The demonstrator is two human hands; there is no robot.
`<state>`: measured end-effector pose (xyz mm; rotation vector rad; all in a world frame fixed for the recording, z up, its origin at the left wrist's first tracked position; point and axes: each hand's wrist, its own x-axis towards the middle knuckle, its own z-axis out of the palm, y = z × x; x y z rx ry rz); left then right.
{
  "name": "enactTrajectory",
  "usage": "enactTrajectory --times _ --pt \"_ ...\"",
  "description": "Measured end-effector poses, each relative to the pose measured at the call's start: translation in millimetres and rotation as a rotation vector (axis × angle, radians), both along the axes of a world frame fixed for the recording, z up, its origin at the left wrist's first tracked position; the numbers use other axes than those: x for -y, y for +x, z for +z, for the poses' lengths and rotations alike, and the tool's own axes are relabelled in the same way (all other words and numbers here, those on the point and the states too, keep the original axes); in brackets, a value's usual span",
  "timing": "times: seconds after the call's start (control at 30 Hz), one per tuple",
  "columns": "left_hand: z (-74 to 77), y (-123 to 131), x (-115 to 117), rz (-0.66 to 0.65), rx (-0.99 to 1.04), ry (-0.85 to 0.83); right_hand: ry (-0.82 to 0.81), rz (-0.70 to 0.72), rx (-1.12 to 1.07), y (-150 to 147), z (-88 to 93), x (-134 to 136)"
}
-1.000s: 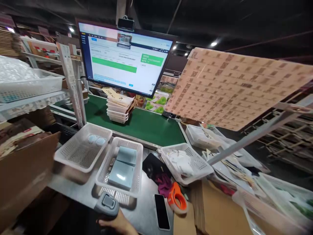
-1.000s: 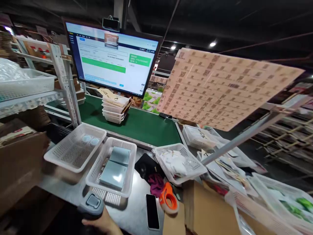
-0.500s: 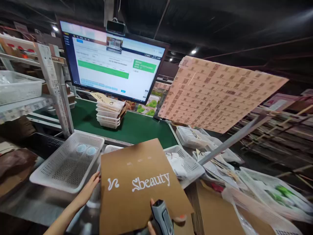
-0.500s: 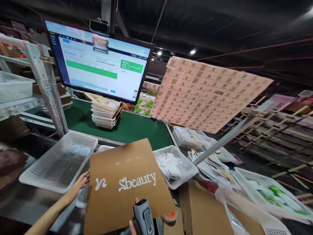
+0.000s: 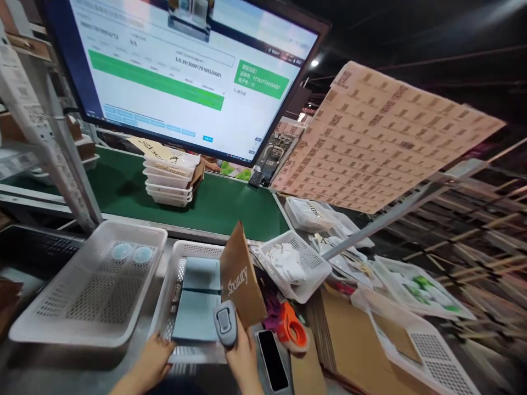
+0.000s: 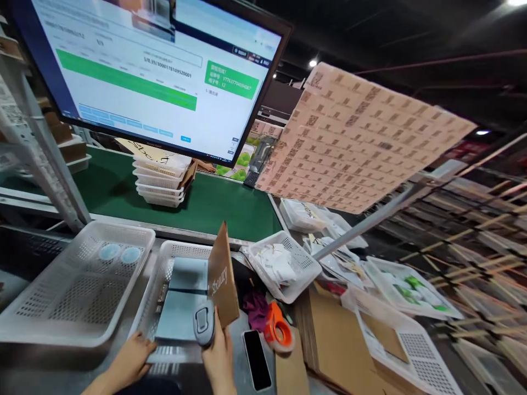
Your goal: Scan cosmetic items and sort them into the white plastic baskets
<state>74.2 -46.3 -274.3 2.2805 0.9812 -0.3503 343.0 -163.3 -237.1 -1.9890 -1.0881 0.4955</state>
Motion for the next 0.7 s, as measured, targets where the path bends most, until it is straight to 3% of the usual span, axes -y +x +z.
enactTrajectory --times 0.13,0.3,0.5,0.7 --pt "-9.8 11.9 -10.2 -0.065 -0.070 0.021 -0.032 0.009 0.059 -8.5 -24.4 1.6" --pt "-15.2 20.0 -11.6 -0.092 -0.109 0.063 -0.011 0.052 0.074 0.1 -18.4 -4.4" --pt "2.5 23.6 -9.3 -0.120 -0.225 0.073 0.057 0.046 0.110 11.9 -23.1 -8.7" --pt "21.4 30.2 -2.0 -0.058 -0.261 0.052 0.081 0.039 0.120 24.2 -33.8 -2.6"
